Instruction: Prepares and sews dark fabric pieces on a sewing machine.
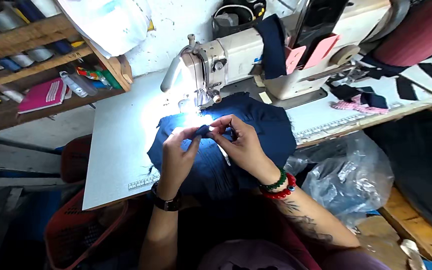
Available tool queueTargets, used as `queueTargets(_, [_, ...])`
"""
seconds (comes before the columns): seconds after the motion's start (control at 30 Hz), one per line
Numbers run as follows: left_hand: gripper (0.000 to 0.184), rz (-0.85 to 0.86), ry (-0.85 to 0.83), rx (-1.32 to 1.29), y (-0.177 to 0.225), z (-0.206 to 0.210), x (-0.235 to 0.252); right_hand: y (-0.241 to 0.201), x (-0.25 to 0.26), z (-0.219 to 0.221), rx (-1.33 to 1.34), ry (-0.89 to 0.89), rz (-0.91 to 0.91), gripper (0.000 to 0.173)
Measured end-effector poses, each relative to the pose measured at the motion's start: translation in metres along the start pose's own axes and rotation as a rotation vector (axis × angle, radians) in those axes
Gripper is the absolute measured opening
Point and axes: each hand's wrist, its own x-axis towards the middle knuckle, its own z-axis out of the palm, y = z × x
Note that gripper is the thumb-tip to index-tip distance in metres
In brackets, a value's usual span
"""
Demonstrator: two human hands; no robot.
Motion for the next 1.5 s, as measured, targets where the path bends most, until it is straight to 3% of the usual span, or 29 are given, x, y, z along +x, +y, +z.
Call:
queueTargets(0.27, [0.027, 0.036, 0.013, -0.144, 0.011, -0.010, 0.005, -0.007, 0.004, -0.005, -0.061, -0.006, -0.088, 0.021])
queueTargets(0.43, [0.025, -0.029, -0.017, -0.208, 0.016, -0.009, 0.002, -0.013, 0.005, -0.004, -0.153, 0.019, -0.102, 0.015])
queueTargets(0.6, [0.015, -0.021, 0.096, -0.160, 0.017, -0.004, 0.000, -0.018, 0.003, -0.007, -0.219, 0.070, -0.112, 0.023])
queueTargets(0.77, [0.018, 0.070, 0.171, -0.103, 0.016, 0.002, -0.001, -0.024, -0.002, -0.007, -0.197, 0.102, -0.073, 0.017])
queueTargets(1.0, [0.020, 0.019, 0.090, -0.204, 0.012, -0.002, -0.002, -0.019, 0.020, -0.023, 0.052, -0.072, 0.003, 0.020])
queueTargets(1.2, [0.020, 0.005, 0.092, -0.246, 0.012, -0.004, 0.001, -0.022, 0.032, -0.029, -0.010, -0.238, -0.052, 0.025])
queueTargets(1.5, [0.023, 0.003, 0.056, -0.242, 0.022, -0.010, 0.002, -0.029, 0.039, -0.024, -0.133, -0.147, -0.138, 0.015])
